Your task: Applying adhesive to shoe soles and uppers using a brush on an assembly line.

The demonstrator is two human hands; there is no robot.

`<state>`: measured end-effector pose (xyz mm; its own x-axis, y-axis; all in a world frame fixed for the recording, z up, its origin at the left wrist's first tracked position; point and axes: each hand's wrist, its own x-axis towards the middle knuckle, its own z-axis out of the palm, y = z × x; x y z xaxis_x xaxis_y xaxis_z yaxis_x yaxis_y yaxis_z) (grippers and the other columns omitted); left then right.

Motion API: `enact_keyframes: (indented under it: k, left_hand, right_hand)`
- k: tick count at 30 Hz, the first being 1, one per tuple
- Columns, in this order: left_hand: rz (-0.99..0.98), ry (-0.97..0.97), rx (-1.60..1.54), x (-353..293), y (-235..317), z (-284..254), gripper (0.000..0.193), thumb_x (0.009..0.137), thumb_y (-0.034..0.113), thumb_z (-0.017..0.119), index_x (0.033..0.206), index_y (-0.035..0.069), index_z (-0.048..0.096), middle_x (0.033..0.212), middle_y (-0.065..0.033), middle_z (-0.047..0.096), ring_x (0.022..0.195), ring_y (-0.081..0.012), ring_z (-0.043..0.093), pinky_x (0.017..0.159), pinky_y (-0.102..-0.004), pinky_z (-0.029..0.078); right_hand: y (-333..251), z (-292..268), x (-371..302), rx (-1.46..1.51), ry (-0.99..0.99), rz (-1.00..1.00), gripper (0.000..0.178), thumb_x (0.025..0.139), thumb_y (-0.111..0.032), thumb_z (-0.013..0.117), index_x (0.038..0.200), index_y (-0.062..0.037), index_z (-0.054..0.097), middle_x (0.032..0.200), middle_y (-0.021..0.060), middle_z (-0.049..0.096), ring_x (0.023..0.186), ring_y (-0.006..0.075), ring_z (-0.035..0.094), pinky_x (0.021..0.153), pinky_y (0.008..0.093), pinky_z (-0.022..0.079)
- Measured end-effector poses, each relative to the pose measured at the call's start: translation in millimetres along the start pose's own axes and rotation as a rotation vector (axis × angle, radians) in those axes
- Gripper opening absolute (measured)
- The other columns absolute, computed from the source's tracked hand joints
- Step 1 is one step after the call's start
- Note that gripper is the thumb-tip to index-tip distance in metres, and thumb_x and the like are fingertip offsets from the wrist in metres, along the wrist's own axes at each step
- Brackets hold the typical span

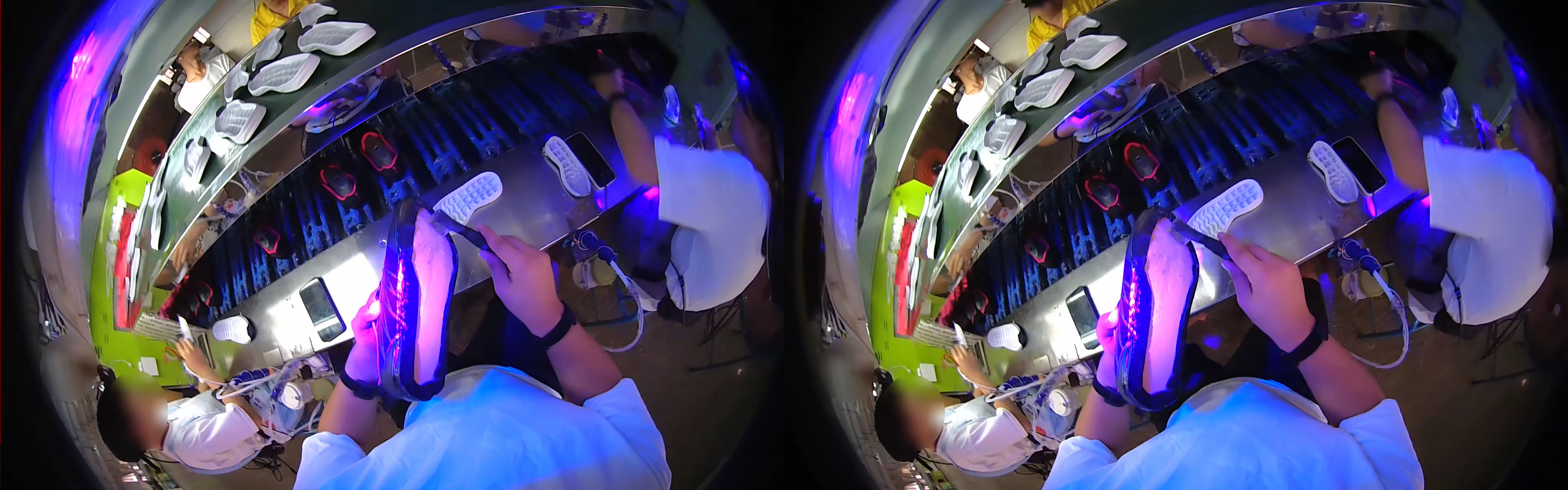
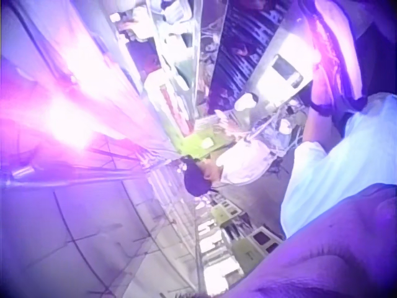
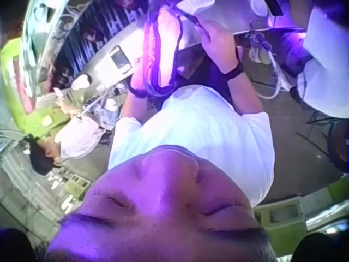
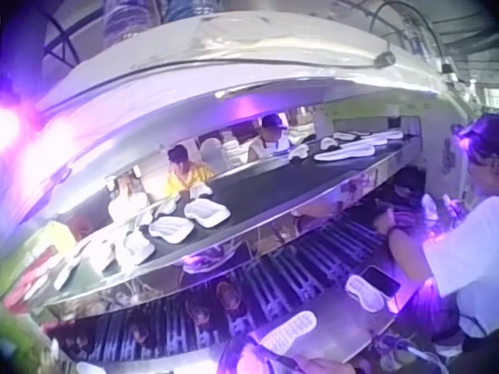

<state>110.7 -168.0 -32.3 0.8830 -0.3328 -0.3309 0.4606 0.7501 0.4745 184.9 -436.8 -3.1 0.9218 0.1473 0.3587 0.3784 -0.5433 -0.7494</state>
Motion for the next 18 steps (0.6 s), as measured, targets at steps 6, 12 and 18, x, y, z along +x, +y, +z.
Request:
enact_keyframes:
  k: [6, 12, 18]
  left_hand:
    - [0.133, 0.015, 0.148, 8.4, 15.4, 7.5, 0.059, 0.093, 0.032, 0.06, 0.141, 0.0, 0.046, 0.126, -0.0153, 0.065, 0.112, -0.0268, 0.068, 0.101, -0.042, 0.055]
    - [0.297, 0.257, 0.457, 52.0, 84.1, -34.9, 0.048, 0.095, 0.018, 0.066, 0.137, -0.002, 0.055, 0.122, -0.0105, 0.068, 0.111, -0.02, 0.067, 0.099, -0.0342, 0.052]
    - [0.362, 0.868, 1.415, 110.5, 212.1, -105.3, 0.055, 0.084, 0.036, 0.079, 0.124, -0.001, 0.068, 0.101, -0.008, 0.074, 0.085, -0.0198, 0.072, 0.082, -0.0338, 0.057]
  right_hand:
    - [-1.7, 0.7, -51.5, 0.213, -0.168, -0.024, 0.04, 0.087, -0.008, 0.074, 0.127, -0.0107, 0.071, 0.092, 0.0136, 0.07, 0.075, 0.0319, 0.068, 0.066, 0.038, 0.056]
    - [25.3, -6.8, -58.7, 0.319, -0.349, 0.062, 0.039, 0.084, -0.008, 0.078, 0.123, -0.0034, 0.071, 0.09, 0.0181, 0.069, 0.079, 0.0329, 0.069, 0.073, 0.037, 0.055]
    - [91.4, -14.3, -59.6, 0.392, -0.282, 0.622, 0.032, 0.092, -0.003, 0.071, 0.123, 0.0031, 0.067, 0.088, 0.0062, 0.07, 0.074, 0.0115, 0.064, 0.067, 0.0271, 0.051]
